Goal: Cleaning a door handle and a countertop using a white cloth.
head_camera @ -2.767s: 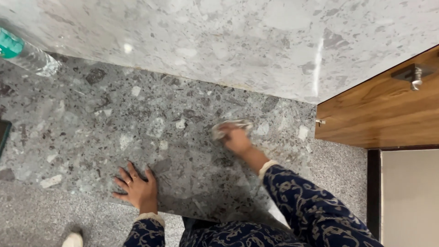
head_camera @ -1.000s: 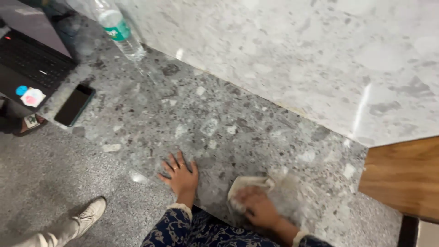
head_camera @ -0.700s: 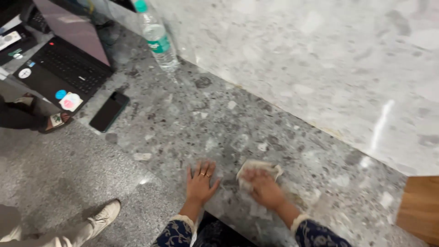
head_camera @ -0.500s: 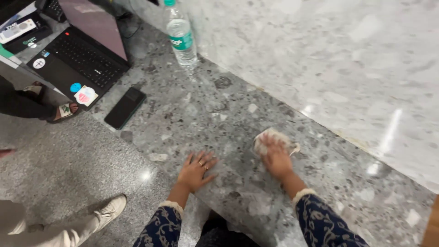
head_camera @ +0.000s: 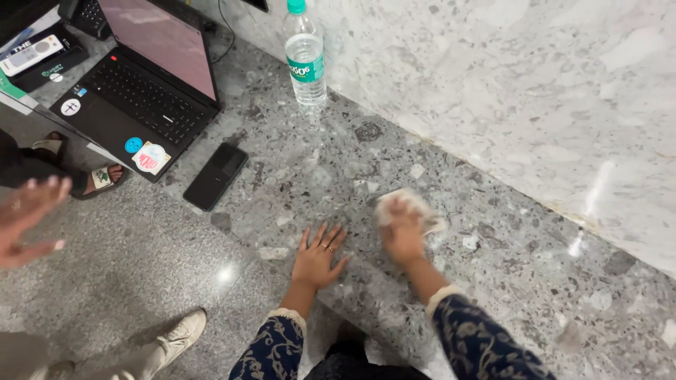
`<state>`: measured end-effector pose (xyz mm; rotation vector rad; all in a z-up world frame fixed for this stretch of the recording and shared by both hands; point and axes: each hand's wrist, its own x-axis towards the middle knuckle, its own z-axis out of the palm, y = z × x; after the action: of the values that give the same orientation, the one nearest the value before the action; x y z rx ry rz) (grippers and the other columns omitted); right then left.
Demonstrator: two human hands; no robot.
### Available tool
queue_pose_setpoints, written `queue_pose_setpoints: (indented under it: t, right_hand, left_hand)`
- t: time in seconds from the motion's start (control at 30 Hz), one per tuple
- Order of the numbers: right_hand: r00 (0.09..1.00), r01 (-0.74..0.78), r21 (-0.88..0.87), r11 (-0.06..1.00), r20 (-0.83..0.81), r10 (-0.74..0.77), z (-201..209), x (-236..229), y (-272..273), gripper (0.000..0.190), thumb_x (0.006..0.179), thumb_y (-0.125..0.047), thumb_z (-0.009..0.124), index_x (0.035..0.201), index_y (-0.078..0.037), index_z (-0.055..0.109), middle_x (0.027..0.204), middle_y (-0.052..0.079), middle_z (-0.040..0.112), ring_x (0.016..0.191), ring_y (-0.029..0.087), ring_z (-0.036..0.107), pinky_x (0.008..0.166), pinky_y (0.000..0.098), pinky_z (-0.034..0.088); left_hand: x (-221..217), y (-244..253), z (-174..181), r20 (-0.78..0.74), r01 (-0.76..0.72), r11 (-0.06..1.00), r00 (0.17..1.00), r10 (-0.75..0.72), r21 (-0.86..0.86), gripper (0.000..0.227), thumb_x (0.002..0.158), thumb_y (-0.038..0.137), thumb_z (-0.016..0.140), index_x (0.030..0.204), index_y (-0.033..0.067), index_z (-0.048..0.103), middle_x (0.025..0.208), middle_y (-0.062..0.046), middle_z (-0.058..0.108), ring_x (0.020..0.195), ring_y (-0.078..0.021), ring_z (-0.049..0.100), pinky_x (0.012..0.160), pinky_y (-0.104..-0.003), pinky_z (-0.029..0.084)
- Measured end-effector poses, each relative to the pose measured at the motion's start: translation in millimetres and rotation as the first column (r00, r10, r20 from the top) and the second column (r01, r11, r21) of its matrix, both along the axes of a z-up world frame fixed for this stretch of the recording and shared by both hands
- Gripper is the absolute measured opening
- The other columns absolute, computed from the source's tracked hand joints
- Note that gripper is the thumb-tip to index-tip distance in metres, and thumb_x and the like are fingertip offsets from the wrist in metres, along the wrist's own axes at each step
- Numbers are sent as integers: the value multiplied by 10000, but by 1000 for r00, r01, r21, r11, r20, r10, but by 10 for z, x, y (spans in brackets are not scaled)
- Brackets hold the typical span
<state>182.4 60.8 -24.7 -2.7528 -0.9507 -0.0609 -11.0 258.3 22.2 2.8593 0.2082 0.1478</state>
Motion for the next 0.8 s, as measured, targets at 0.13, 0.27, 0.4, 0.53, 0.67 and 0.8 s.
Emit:
queue_pose_setpoints:
  t: [0.13,0.27,0.4,0.53,0.67,0.8]
  right_hand:
    - [971,-236,-60,970,-42,233,500,-730,338,699,918,-433,525,1579,-262,375,1656,39,339,1489,300,349,1202,543,240]
    - [967,-252,-19,967,-48,251,581,-531,308,636,949,-466,506,1557,-302,414,1650,4,350,1497,256,345,1231,495,217]
    - [998,-63,-19,998,2,63,594,30,68,651,937,-465,517,1562,-308,427,1670,-4,339,1503,257,357,1246,494,215]
    - [992,117,-21,993,-42,-117,437,364,-307,639,968,-487,477,1578,-309,415,1694,-42,299,1512,250,356,1259,493,202]
    - [970,244,10,970,-22,-244,389,173,-619,636,979,-490,488,1573,-273,418,1678,-13,334,1514,253,346,1271,487,204]
    - [978,152,-21,988,150,-147,487,-579,-755,530,927,-358,596,1411,-141,615,1544,118,523,1443,303,460,1247,488,247]
  left_hand:
    - [10,11,-210,37,-19,1000,999,18,19,763,941,599,484,1610,282,299,1623,10,374,1487,-273,344,1230,-599,162]
    - [-3,-9,-167,56,-52,998,997,49,40,767,944,597,470,1606,245,308,1630,-3,361,1479,-296,347,1221,-612,169]
    - [66,15,-122,-62,-32,999,998,33,18,707,998,605,341,1636,332,209,1677,32,245,1531,-313,213,1216,-649,96]
    - [480,59,93,-171,-31,999,985,25,-31,715,1005,640,290,1649,368,138,1702,28,187,1546,-346,186,1202,-703,79]
    - [866,55,114,-251,-84,996,965,79,-8,688,998,631,313,1631,396,178,1705,24,209,1559,-366,171,1171,-756,66]
    - [1150,9,62,-233,-172,985,958,165,-8,676,972,589,387,1609,426,231,1712,29,207,1556,-387,173,1135,-797,98]
